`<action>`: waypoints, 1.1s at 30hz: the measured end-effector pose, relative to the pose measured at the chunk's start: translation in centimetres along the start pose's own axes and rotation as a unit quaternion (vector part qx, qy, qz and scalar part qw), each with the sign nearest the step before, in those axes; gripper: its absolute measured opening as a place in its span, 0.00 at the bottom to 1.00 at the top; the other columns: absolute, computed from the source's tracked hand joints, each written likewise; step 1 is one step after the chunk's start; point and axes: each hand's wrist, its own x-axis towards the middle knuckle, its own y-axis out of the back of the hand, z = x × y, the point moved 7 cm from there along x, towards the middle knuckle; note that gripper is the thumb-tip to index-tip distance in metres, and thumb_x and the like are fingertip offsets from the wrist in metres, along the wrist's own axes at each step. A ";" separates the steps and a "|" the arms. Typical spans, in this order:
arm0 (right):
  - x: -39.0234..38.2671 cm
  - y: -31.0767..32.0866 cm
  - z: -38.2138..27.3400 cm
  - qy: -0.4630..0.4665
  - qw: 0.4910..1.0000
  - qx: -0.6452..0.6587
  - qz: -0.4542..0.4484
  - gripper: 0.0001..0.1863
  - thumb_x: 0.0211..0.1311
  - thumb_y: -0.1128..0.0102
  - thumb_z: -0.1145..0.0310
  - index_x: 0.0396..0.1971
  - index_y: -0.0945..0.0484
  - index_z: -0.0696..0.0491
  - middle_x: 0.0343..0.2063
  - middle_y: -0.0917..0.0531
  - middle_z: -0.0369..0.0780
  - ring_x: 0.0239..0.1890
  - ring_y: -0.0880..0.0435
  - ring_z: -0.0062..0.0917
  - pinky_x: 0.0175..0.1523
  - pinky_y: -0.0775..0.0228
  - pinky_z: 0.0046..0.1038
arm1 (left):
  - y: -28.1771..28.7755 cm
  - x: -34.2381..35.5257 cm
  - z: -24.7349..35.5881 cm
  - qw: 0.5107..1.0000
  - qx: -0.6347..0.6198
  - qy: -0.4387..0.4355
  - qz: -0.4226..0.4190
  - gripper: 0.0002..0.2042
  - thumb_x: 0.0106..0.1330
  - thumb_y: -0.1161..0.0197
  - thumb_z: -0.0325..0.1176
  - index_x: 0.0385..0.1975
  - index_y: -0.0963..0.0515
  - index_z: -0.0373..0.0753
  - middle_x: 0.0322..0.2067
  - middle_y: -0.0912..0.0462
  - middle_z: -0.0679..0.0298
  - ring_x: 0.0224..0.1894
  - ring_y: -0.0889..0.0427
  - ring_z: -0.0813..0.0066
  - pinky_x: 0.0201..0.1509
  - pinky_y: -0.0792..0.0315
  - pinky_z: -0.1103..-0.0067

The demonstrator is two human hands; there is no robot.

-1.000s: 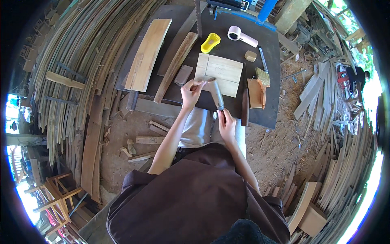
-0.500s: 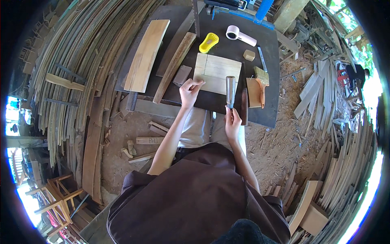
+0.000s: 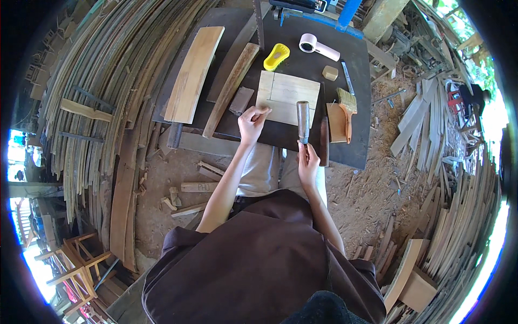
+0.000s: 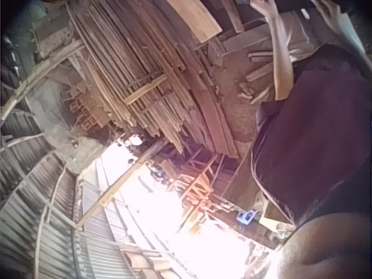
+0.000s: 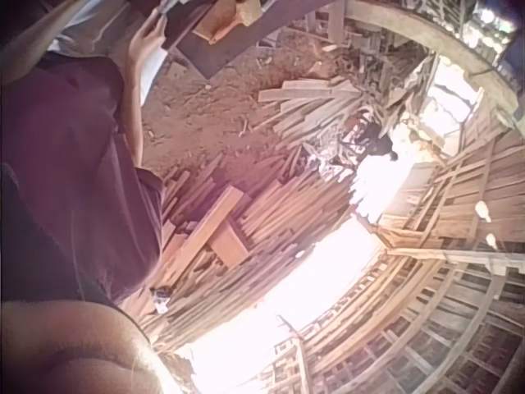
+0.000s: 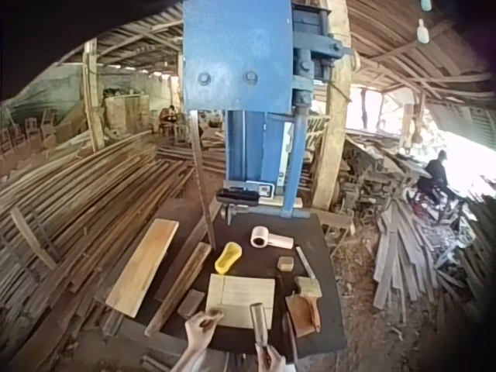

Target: The person smooths a rectangular wooden plank on a workbench using a sanding block, then wipes the surface with a yellow sponge. They briefly inspect the plank and use a chisel to refine the edges and corners of the wood.

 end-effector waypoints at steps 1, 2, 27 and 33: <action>0.0 -0.1 -0.2 0.000 1.000 -0.001 -0.002 0.12 0.74 0.47 0.67 0.44 0.19 0.60 0.17 0.34 0.28 0.20 0.39 0.09 0.24 0.47 0.20 | -0.1 0.0 -0.4 1.000 -0.007 0.012 0.003 0.03 0.57 0.27 0.23 0.27 0.16 0.34 0.17 0.34 0.76 0.20 0.44 0.91 0.23 0.49 0.87; 0.0 -0.1 -0.6 0.011 1.000 -0.010 -0.001 0.11 0.73 0.46 0.68 0.41 0.20 0.60 0.16 0.33 0.32 0.20 0.38 0.11 0.23 0.46 0.21 | -0.1 -0.1 -0.8 1.000 -0.015 0.025 0.006 0.04 0.57 0.27 0.23 0.27 0.16 0.34 0.17 0.31 0.76 0.20 0.43 0.92 0.23 0.48 0.88; 0.0 0.0 0.0 0.015 0.999 -0.007 0.032 0.09 0.71 0.44 0.70 0.38 0.22 0.62 0.16 0.36 0.34 0.20 0.40 0.11 0.23 0.47 0.22 | 0.1 -0.3 1.6 0.999 0.011 -0.033 0.010 0.03 0.55 0.28 0.20 0.27 0.15 0.35 0.14 0.31 0.72 0.18 0.42 0.90 0.20 0.48 0.85; -0.1 -0.1 0.0 0.012 0.999 0.021 0.038 0.09 0.71 0.44 0.69 0.36 0.22 0.61 0.15 0.35 0.35 0.20 0.40 0.11 0.23 0.48 0.22 | 0.0 -0.4 1.5 0.998 0.033 -0.056 0.014 0.04 0.55 0.28 0.19 0.28 0.15 0.35 0.15 0.33 0.71 0.18 0.43 0.87 0.22 0.48 0.84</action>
